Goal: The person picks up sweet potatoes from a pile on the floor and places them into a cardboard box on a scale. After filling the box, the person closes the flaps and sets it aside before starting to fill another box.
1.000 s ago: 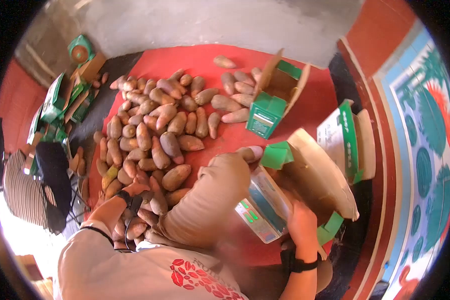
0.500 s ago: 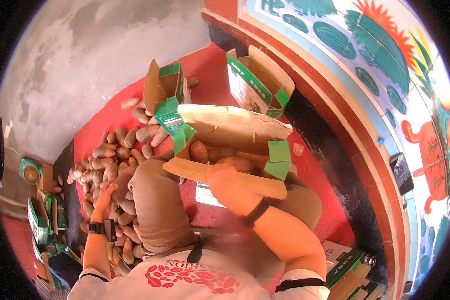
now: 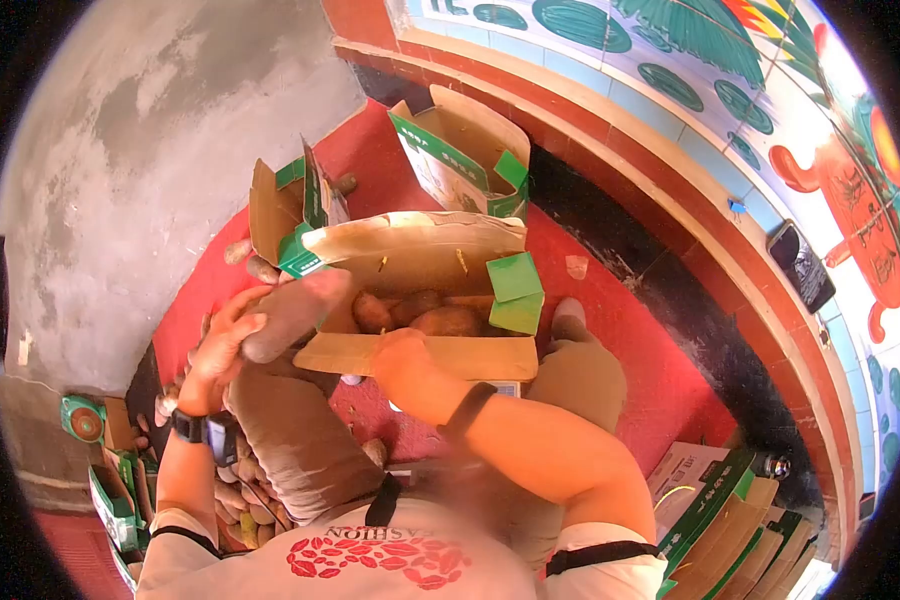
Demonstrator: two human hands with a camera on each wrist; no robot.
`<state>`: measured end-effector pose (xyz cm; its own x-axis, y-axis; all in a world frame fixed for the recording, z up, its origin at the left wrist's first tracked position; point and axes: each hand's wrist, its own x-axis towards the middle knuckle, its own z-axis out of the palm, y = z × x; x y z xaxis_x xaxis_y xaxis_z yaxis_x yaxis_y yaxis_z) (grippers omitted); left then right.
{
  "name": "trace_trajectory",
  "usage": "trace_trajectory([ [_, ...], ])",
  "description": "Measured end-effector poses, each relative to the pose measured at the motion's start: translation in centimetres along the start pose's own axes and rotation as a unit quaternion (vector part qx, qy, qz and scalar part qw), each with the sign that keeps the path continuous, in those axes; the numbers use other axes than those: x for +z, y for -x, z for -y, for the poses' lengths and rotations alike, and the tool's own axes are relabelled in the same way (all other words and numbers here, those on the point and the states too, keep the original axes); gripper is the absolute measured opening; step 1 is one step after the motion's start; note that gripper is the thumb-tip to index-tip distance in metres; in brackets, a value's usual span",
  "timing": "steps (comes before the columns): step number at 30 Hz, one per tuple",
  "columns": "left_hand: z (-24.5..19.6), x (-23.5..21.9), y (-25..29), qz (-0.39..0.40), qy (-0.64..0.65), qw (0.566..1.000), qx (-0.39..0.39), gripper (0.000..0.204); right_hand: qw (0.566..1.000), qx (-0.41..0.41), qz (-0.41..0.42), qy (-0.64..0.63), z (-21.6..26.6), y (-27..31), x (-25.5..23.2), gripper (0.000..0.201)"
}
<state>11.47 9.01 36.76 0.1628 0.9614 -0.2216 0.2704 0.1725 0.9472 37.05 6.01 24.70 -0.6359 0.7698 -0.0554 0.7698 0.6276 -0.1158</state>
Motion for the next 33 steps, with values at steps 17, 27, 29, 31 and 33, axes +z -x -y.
trace_trajectory([
  [17,1.1,13.4,-10.0,0.173,-0.12,0.974,-0.084,0.044,0.995,0.06,0.084,0.007,1.5,-2.3,1.7,0.038],
  [27,0.5,15.7,-11.3,0.231,-0.212,0.944,-0.106,0.045,0.999,0.014,-0.004,-0.043,0.4,-0.5,0.6,0.022],
  [29,1.2,16.0,-11.7,0.239,-0.2,0.944,-0.104,0.044,0.999,0.008,-0.034,-0.026,0.4,0.1,0.5,0.021],
  [31,1.1,16.2,-11.8,0.248,-0.204,0.94,-0.119,0.045,0.998,0.03,-0.038,-0.037,0.6,0.1,0.3,0.022],
  [33,0.6,16.5,-11.7,0.255,-0.223,0.929,-0.148,0.046,0.998,0.032,-0.038,-0.042,0.6,0.2,0.0,0.021],
])
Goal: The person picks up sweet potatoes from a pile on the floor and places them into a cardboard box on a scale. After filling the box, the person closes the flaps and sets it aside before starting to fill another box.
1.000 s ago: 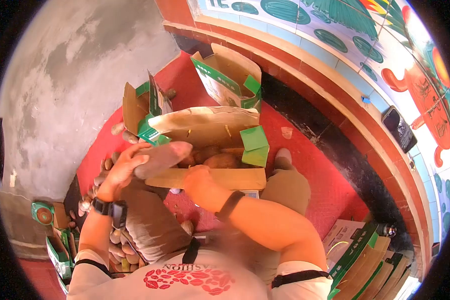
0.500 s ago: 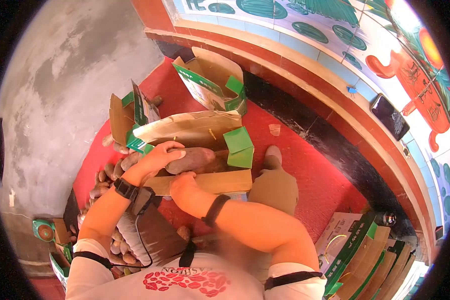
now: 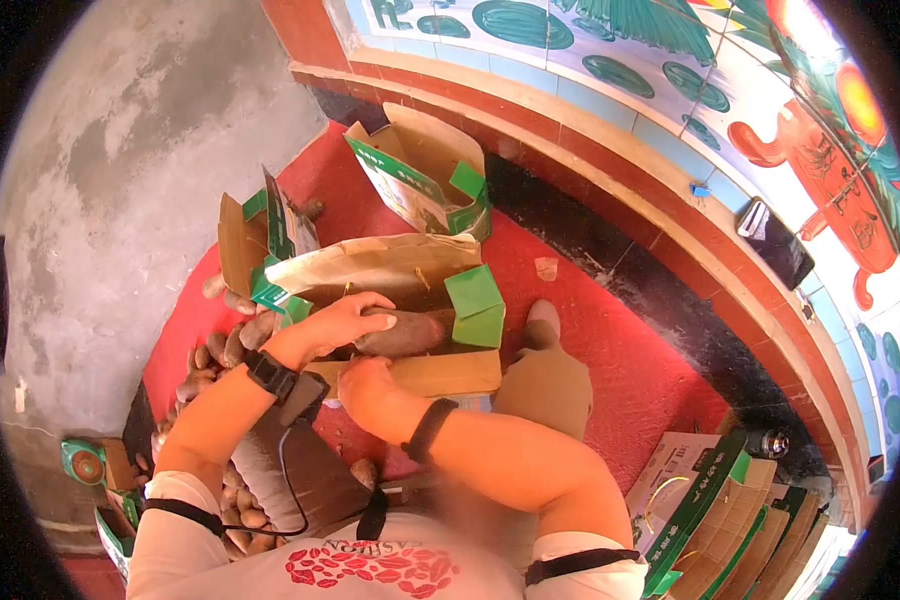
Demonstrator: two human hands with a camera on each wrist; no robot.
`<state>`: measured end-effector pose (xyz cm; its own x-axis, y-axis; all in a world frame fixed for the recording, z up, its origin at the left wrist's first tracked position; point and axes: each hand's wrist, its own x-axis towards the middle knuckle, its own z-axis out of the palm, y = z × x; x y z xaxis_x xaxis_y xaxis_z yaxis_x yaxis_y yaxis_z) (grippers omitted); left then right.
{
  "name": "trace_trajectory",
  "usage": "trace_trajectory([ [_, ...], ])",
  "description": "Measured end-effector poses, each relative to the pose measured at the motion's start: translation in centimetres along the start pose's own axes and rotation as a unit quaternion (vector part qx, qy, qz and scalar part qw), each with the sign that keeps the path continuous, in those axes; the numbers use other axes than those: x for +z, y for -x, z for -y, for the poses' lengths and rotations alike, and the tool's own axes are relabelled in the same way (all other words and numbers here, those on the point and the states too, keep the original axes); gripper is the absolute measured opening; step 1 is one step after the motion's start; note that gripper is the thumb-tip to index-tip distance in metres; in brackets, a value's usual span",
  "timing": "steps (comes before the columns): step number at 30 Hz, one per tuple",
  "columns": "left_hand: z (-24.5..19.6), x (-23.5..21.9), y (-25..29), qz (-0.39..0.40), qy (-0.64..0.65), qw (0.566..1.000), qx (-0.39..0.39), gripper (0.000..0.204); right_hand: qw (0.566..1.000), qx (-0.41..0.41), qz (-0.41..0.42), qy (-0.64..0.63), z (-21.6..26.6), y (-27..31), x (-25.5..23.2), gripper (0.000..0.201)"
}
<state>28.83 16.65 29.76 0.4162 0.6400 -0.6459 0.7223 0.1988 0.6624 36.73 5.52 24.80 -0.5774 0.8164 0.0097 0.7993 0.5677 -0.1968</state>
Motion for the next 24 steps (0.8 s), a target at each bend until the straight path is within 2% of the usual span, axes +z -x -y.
trace_trajectory([
  [3,1.2,0.2,-0.2,0.037,0.054,0.995,0.072,0.047,1.0,-0.015,0.008,0.024,-0.2,0.3,-0.8,0.019],
  [6,1.7,-0.2,0.7,0.061,0.047,0.994,0.074,0.044,0.997,-0.005,0.037,0.074,0.2,-0.1,-0.6,0.017],
  [9,3.1,-1.4,2.0,0.033,-0.034,0.981,0.186,0.042,0.995,0.017,0.084,0.059,0.3,-1.2,0.0,0.022],
  [11,3.6,-2.0,4.4,-0.001,0.036,0.981,0.191,0.04,0.995,0.022,0.094,0.016,-0.3,-0.8,-1.8,0.021],
  [12,3.7,-2.5,5.9,-0.019,0.07,0.978,0.195,0.039,0.998,0.003,0.058,-0.001,-0.6,-0.5,-1.8,0.018],
  [14,4.5,-3.8,8.8,-0.084,0.062,0.972,0.211,0.036,0.999,-0.038,-0.016,-0.035,-1.1,-0.2,-1.5,0.011],
  [17,6.9,-6.0,13.4,-0.202,0.059,0.953,0.218,0.031,0.998,-0.015,0.018,-0.055,-1.0,-0.5,-1.8,0.012],
  [18,8.0,-6.7,14.6,-0.243,0.059,0.943,0.218,0.029,0.999,-0.026,0.006,-0.036,-1.2,-0.4,-1.8,0.013],
  [20,11.2,-7.6,16.9,-0.324,0.129,0.916,0.198,0.024,0.999,-0.047,-0.021,0.004,-1.3,-0.2,-1.4,0.015],
  [22,14.9,-7.8,19.0,-0.401,0.075,0.902,0.143,0.021,0.998,-0.059,-0.015,0.025,-1.6,-0.7,-0.8,0.016],
  [24,20.9,-7.2,19.4,-0.467,-0.019,0.876,0.122,0.024,0.997,-0.066,-0.013,0.039,-2.0,-0.5,-0.9,0.016],
])
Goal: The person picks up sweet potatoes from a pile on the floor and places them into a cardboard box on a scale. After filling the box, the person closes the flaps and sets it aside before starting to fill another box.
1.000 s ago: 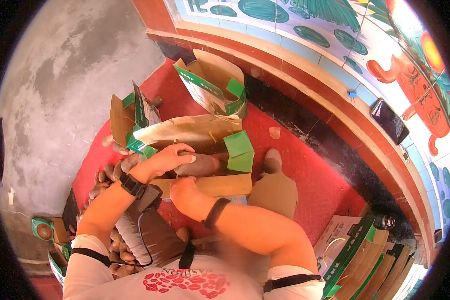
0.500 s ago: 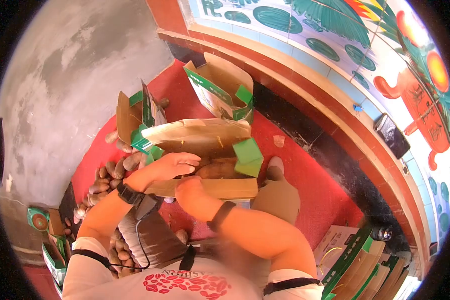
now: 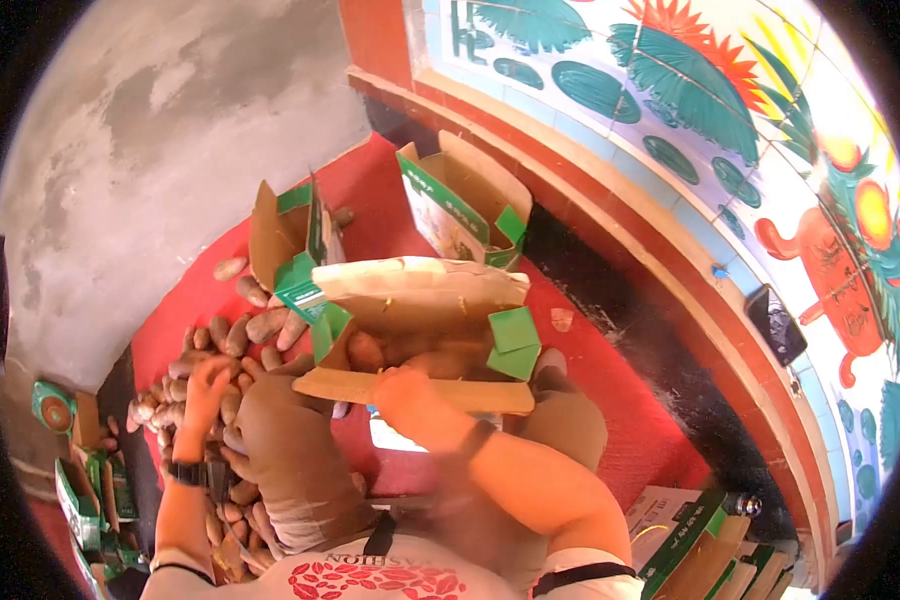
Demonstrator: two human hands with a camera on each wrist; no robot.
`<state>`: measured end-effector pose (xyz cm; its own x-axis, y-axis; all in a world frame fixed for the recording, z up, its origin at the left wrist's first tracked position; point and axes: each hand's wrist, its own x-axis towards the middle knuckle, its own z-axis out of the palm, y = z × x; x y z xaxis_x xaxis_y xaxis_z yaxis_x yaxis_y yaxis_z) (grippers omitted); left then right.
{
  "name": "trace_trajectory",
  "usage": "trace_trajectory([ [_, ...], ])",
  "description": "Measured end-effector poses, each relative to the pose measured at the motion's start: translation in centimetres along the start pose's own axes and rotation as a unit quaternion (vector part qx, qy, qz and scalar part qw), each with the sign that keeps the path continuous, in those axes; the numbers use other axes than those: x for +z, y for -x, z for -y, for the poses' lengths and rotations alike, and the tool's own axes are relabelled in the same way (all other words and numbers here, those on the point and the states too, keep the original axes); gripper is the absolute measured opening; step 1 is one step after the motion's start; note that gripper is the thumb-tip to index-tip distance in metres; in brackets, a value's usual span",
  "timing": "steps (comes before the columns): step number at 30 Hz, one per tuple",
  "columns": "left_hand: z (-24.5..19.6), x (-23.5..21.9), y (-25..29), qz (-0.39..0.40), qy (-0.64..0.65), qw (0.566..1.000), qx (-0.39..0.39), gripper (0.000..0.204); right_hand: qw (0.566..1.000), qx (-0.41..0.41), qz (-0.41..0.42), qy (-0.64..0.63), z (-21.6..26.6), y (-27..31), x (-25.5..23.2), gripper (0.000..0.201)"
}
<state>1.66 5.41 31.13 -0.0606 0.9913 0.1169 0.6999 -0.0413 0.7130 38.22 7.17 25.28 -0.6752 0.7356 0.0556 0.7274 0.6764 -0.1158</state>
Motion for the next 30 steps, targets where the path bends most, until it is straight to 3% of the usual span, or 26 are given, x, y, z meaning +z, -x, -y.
trace_trajectory([
  [4,11.4,2.1,5.9,0.098,-0.195,0.97,-0.11,0.026,0.999,-0.004,-0.028,-0.03,0.1,0.5,-0.8,0.013],
  [7,18.6,5.5,12.0,0.228,-0.294,0.913,-0.167,0.032,0.996,0.012,-0.055,-0.068,-0.3,-0.1,0.1,0.013],
  [10,22.7,7.8,17.7,0.318,-0.358,0.856,-0.197,0.039,0.995,0.02,-0.074,-0.068,-0.3,-0.1,0.5,0.015],
  [13,23.8,9.2,21.1,0.332,-0.402,0.828,-0.205,0.047,0.996,0.023,-0.052,-0.062,0.0,0.1,-1.1,0.019],
  [18,24.7,9.0,24.4,0.322,-0.433,0.816,-0.207,0.059,0.997,0.031,-0.057,-0.042,-0.6,-0.1,0.8,0.024],
  [20,25.6,8.1,25.2,0.345,-0.412,0.803,-0.258,0.072,0.997,0.018,-0.061,-0.041,-0.8,0.0,0.5,0.027],
  [22,21.4,6.0,22.8,0.385,-0.325,0.81,-0.3,0.076,0.998,0.019,-0.051,-0.027,-0.7,-0.1,-0.4,0.029],
  [23,27.5,7.6,25.9,0.314,-0.351,0.849,-0.241,0.081,0.998,0.023,-0.051,-0.015,-0.6,-0.1,-0.8,0.03],
  [24,30.2,7.4,26.6,0.366,-0.379,0.823,-0.213,0.1,0.999,0.013,-0.031,-0.02,-0.7,-0.2,-1.4,0.029],
  [25,26.7,6.9,25.3,0.347,-0.358,0.824,-0.269,0.089,0.999,0.005,-0.045,-0.007,-0.8,-0.2,-1.4,0.027],
  [26,21.3,6.0,22.6,0.379,-0.382,0.777,-0.327,0.081,0.999,0.01,-0.03,-0.008,-0.8,-0.3,-1.5,0.022],
  [27,27.2,7.5,25.3,0.338,-0.388,0.796,-0.319,0.07,1.0,0.018,-0.016,-0.007,-0.7,-0.4,-1.6,0.017],
  [28,22.7,6.5,23.4,0.322,-0.408,0.788,-0.329,0.056,1.0,0.013,-0.016,-0.018,-0.6,-0.3,-1.8,0.018],
  [30,21.0,5.9,22.5,0.3,-0.368,0.785,-0.397,0.061,0.999,0.005,-0.022,-0.032,-0.6,-0.6,-2.2,0.02],
])
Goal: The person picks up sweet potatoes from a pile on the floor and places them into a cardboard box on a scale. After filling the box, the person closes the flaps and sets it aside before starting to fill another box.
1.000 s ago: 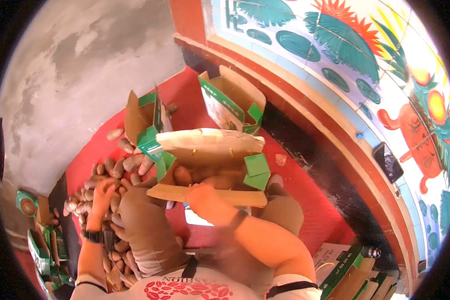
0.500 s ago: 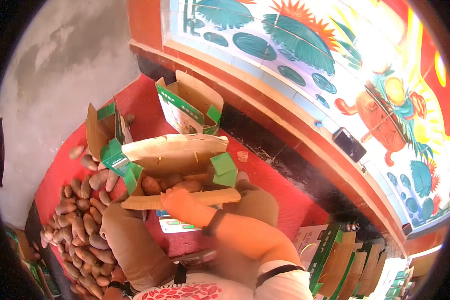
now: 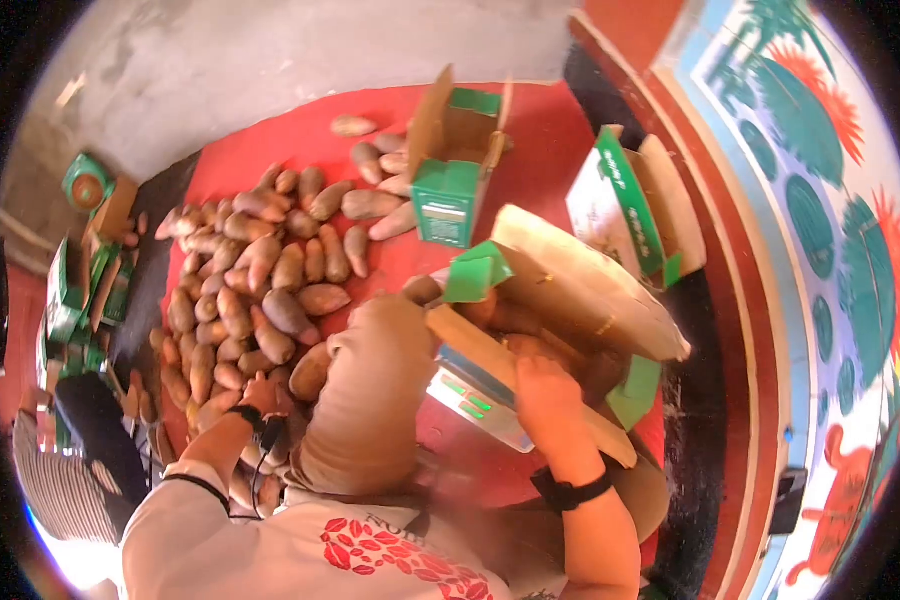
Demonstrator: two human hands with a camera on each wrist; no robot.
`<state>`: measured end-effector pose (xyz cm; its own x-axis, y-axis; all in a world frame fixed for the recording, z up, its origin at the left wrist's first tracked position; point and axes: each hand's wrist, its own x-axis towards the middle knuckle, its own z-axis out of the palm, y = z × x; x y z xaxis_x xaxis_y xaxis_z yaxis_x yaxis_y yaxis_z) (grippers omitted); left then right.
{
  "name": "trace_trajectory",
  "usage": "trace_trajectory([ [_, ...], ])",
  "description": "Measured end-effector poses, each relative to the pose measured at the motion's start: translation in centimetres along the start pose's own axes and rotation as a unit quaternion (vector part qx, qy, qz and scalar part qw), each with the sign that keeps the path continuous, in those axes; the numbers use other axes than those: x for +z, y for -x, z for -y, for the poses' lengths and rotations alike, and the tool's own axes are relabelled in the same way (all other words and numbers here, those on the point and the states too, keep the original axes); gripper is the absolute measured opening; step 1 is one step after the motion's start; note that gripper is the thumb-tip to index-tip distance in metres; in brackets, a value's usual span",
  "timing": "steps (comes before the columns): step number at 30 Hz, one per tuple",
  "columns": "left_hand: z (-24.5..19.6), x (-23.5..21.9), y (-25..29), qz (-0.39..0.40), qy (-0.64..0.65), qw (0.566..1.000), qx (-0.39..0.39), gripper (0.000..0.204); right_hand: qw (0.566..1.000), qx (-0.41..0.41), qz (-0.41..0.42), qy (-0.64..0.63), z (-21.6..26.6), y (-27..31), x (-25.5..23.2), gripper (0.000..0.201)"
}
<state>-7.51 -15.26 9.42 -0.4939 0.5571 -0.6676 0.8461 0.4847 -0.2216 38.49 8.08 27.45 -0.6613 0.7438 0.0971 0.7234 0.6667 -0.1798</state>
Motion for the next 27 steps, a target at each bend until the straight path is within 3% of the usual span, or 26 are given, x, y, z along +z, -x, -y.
trace_trajectory([
  [2,0.2,-0.5,0.3,0.037,0.052,0.997,-0.033,0.066,1.0,0.005,0.005,-0.004,0.0,0.0,0.1,0.023],
  [4,1.2,0.2,-1.0,0.085,0.035,0.996,-0.002,0.08,1.0,0.012,0.016,-0.003,0.0,0.0,0.0,0.025],
  [7,2.7,1.4,-2.9,0.097,0.036,0.995,0.017,0.075,0.999,0.018,0.033,0.003,-0.2,-0.1,0.0,0.028],
  [8,3.3,2.1,-3.8,0.135,0.04,0.99,0.012,0.075,0.999,0.012,0.03,-0.001,-0.2,0.0,0.1,0.028],
  [10,2.7,-0.9,-2.7,0.21,0.045,0.977,0.007,0.075,1.0,0.003,0.023,-0.008,-0.3,0.0,0.1,0.029],
  [11,2.3,-2.5,-1.2,0.208,0.048,0.977,0.02,0.062,1.0,0.003,0.022,-0.008,-0.2,-0.1,-0.1,0.028],
  [14,0.7,-5.3,1.8,0.187,0.008,0.981,0.049,0.054,1.0,0.004,0.027,-0.005,0.0,0.0,-0.2,0.025],
  [20,1.4,-3.3,-0.1,0.211,0.021,0.975,0.066,0.053,0.999,0.004,0.032,-0.006,-0.2,0.2,0.0,0.02],
  [27,-0.2,-9.8,4.5,0.146,0.089,0.985,0.033,0.048,0.997,0.026,0.072,0.0,-0.3,0.1,0.2,0.024],
])
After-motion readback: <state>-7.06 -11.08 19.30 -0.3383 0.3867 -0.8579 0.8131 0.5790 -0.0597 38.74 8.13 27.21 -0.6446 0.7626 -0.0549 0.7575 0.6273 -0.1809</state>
